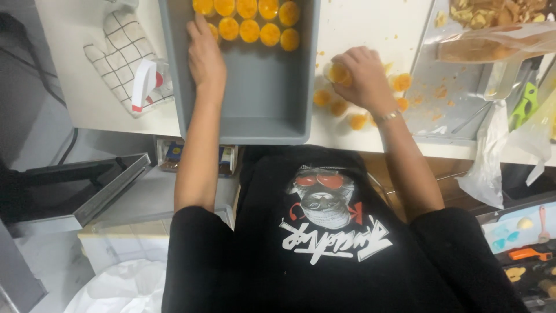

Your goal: The recorder is placing small round food items into individual plastic cups and arranging them into a larger bin.

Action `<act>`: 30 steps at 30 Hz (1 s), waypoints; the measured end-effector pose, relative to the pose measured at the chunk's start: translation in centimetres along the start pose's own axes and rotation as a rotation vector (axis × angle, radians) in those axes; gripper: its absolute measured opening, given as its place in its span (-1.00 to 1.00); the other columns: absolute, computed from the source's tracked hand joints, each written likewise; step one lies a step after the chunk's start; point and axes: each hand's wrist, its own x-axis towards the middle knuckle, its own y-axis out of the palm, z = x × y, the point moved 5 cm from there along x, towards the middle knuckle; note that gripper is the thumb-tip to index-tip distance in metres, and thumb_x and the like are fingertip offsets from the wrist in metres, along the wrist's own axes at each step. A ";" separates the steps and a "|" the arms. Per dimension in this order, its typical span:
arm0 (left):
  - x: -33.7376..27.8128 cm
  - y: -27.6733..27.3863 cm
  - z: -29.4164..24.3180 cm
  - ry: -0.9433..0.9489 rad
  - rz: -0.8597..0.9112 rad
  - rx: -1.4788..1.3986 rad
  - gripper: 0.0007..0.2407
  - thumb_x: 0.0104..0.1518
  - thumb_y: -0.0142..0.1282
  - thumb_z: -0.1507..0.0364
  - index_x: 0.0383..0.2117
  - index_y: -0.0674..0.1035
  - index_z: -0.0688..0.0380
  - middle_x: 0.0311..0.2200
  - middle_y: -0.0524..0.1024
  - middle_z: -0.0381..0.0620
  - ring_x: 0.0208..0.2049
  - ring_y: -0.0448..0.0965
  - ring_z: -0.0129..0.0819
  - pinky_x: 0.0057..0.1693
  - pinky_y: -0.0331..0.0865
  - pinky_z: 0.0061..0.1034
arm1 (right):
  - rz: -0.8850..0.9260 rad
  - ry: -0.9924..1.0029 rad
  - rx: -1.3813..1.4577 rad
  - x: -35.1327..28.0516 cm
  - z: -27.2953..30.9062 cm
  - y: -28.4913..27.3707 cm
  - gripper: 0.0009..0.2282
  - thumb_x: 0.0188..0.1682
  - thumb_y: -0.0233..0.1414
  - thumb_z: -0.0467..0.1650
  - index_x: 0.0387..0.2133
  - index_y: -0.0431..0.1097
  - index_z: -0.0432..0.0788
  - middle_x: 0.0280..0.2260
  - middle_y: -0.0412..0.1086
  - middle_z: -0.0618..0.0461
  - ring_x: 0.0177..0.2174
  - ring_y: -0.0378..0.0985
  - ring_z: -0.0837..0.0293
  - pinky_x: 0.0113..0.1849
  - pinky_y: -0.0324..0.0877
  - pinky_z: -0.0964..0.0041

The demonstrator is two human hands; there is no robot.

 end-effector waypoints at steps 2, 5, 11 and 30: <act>-1.2 -4.9 -3.5 0.045 0.044 -0.093 -0.56 0.18 0.14 0.59 0.19 0.30 0.33 0.07 0.36 0.28 -0.13 0.58 0.22 -0.03 0.51 -0.11 | -0.055 0.062 0.098 -0.2 0.6 -3.9 -0.60 -0.17 0.33 -0.40 -0.05 0.42 -0.14 -0.15 0.33 -0.04 -0.08 0.34 -0.03 -0.02 0.25 0.10; -5.7 -6.8 -10.0 0.288 0.111 -0.394 -0.64 0.17 0.20 0.53 0.12 0.49 0.10 0.14 0.49 -0.01 0.17 0.58 -0.01 0.31 0.49 -0.27 | -0.138 0.011 0.162 0.1 3.8 -10.9 -0.57 -0.17 0.35 -0.40 -0.01 0.43 -0.17 -0.14 0.34 -0.07 -0.07 0.35 -0.06 0.01 0.25 0.06; -10.2 -10.9 -22.2 0.555 0.301 -0.789 -0.43 0.05 0.30 0.50 0.25 0.37 0.27 0.21 0.42 0.15 0.24 0.45 0.03 0.32 0.36 -0.25 | -0.100 -0.133 0.203 0.6 8.7 -17.2 -0.53 -0.20 0.33 -0.40 0.02 0.42 -0.19 -0.17 0.37 -0.08 -0.11 0.40 -0.07 -0.04 0.33 0.07; -10.8 -13.5 -23.1 0.389 -0.110 -0.836 -0.49 0.00 0.46 0.56 0.10 0.45 0.16 0.06 0.51 -0.04 0.11 0.58 -0.15 0.20 0.50 -0.44 | -0.477 -0.002 0.220 -3.3 9.8 -13.9 -0.37 0.17 -0.05 -0.04 0.27 0.21 -0.34 0.28 0.19 -0.30 0.21 0.36 -0.27 0.17 0.32 -0.06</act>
